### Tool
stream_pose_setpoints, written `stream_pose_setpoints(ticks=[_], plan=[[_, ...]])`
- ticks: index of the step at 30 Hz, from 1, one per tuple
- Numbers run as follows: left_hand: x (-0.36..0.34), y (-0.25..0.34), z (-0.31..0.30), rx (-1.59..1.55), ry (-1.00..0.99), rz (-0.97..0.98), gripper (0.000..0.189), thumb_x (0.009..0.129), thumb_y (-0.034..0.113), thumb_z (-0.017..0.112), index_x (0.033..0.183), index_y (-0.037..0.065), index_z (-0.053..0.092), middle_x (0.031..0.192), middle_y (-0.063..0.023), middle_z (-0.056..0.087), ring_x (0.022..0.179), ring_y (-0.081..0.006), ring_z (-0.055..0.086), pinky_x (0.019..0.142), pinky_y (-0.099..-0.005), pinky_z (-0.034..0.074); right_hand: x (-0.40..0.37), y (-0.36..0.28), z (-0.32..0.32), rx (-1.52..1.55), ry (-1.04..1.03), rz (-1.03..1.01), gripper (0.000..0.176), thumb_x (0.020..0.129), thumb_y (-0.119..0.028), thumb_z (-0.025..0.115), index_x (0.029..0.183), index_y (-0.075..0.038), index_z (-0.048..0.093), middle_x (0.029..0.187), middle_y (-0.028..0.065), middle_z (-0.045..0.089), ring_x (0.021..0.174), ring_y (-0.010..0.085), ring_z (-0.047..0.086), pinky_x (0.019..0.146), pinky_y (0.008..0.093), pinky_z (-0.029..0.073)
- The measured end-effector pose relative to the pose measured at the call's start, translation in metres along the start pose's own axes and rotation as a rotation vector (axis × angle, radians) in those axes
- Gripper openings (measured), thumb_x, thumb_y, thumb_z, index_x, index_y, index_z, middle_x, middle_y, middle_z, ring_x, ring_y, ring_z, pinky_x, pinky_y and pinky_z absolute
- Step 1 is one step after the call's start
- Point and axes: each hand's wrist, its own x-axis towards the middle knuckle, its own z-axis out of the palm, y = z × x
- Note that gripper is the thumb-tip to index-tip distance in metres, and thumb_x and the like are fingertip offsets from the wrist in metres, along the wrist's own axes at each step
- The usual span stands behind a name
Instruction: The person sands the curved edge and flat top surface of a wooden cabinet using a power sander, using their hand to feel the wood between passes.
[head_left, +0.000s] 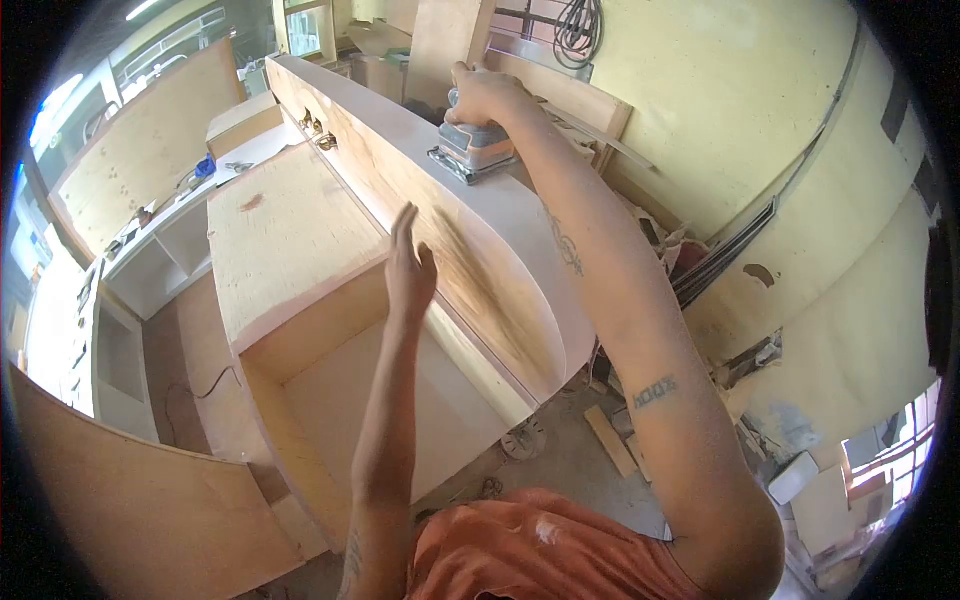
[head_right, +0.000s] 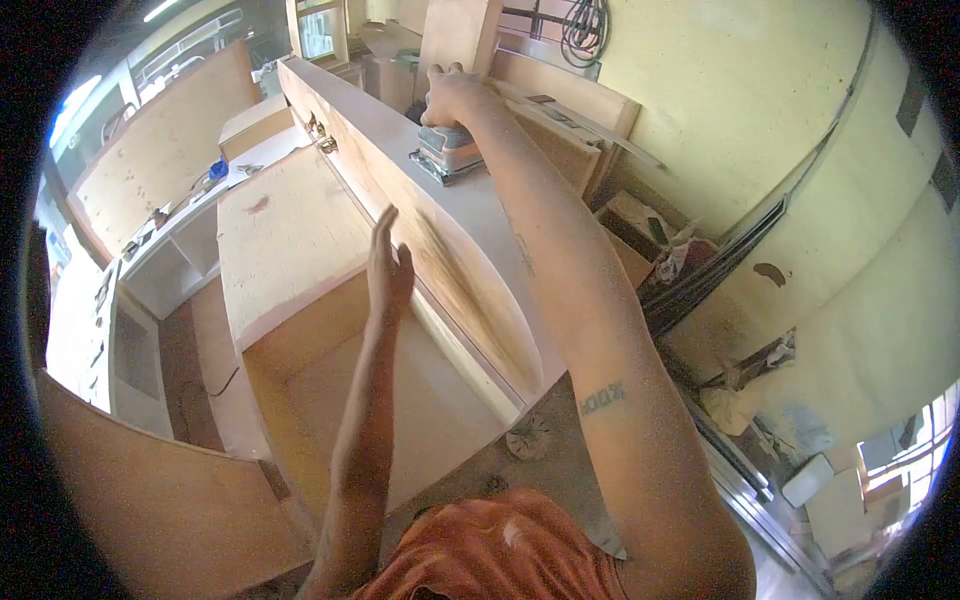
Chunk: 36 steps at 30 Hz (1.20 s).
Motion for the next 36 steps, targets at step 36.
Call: stream_pose_setpoints(ticks=[36], plan=[[-0.198, 0.113, 0.038, -0.078, -0.670, 0.139, 0.086, 0.095, 0.026, 0.065, 0.153, -0.013, 0.015, 0.163, -0.0330, 0.007, 0.153, -0.0457, 0.008, 0.125, -0.0479, 0.017, -0.169, 0.053, -0.030, 0.133, 0.150, 0.073, 0.059, 0.079, -0.035, 0.078, 0.125, -0.009, 0.052, 0.130, 0.0171, 0.057, 0.112, 0.0413, 0.062, 0.093, 0.0487, 0.053]])
